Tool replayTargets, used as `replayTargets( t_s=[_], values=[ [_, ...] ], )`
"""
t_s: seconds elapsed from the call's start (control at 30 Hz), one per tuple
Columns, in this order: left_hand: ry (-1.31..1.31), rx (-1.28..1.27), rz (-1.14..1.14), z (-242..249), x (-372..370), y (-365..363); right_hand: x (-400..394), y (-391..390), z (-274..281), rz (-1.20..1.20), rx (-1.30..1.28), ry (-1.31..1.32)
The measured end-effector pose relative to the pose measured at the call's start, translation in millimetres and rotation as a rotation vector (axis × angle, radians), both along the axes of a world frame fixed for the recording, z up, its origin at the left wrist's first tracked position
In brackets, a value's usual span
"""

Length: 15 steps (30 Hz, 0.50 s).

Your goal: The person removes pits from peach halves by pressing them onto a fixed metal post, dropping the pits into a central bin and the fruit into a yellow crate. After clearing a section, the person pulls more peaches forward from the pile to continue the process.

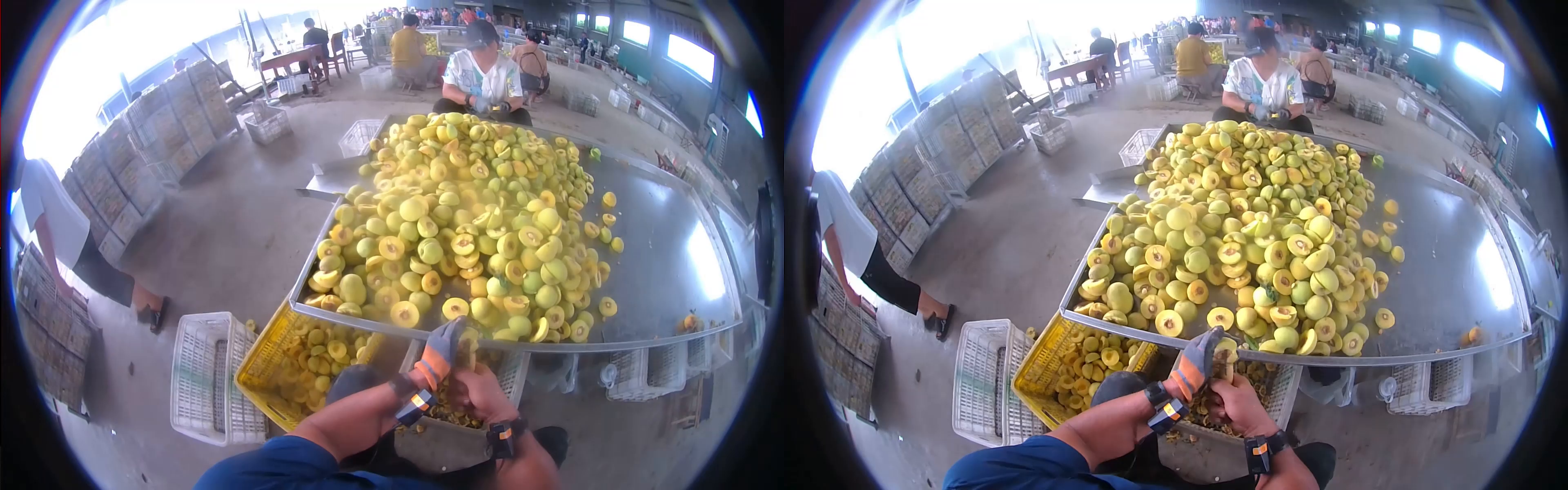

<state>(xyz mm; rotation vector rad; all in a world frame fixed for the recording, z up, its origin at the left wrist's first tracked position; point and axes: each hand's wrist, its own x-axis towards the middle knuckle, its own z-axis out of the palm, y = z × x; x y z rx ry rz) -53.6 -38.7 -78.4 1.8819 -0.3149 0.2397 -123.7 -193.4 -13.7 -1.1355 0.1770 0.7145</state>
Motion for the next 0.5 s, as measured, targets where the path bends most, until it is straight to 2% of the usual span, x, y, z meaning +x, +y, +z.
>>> replayTargets(
  t_s=[0.03, 0.1, 0.13, 0.2, 0.27, 0.3, 0.4, 0.5],
  values=[
    [-0.027, 0.016, -0.016, 1, 0, 1, -1, 0, -2, -0.006, 0.084, 0.054],
    [-0.083, 0.043, -0.042, 9, 4, 2, -1, 6, 12, -0.045, -0.027, -0.051],
    [-0.257, 0.191, 0.052, 11, 2, 4, -1, 9, 13, -0.04, -0.152, -0.182],
    [-0.168, 0.103, 0.027, 36, -1, 9, 0, 13, 14, -0.034, -0.404, -0.447],
    [-0.106, 0.009, 0.007, 37, 1, 12, -1, 11, 24, 0.046, -0.368, -0.351],
    [-0.15, 0.053, 0.02, 35, -2, 13, -3, 10, 28, 0.086, -0.35, -0.301],
    [-0.241, 0.116, 0.022, 42, -7, 14, -8, 6, 28, 0.086, 0.014, 0.004],
    [-0.24, 0.07, 0.005, 49, -13, 14, -14, 13, 23, 0.098, -0.027, -0.091]
  ],
)
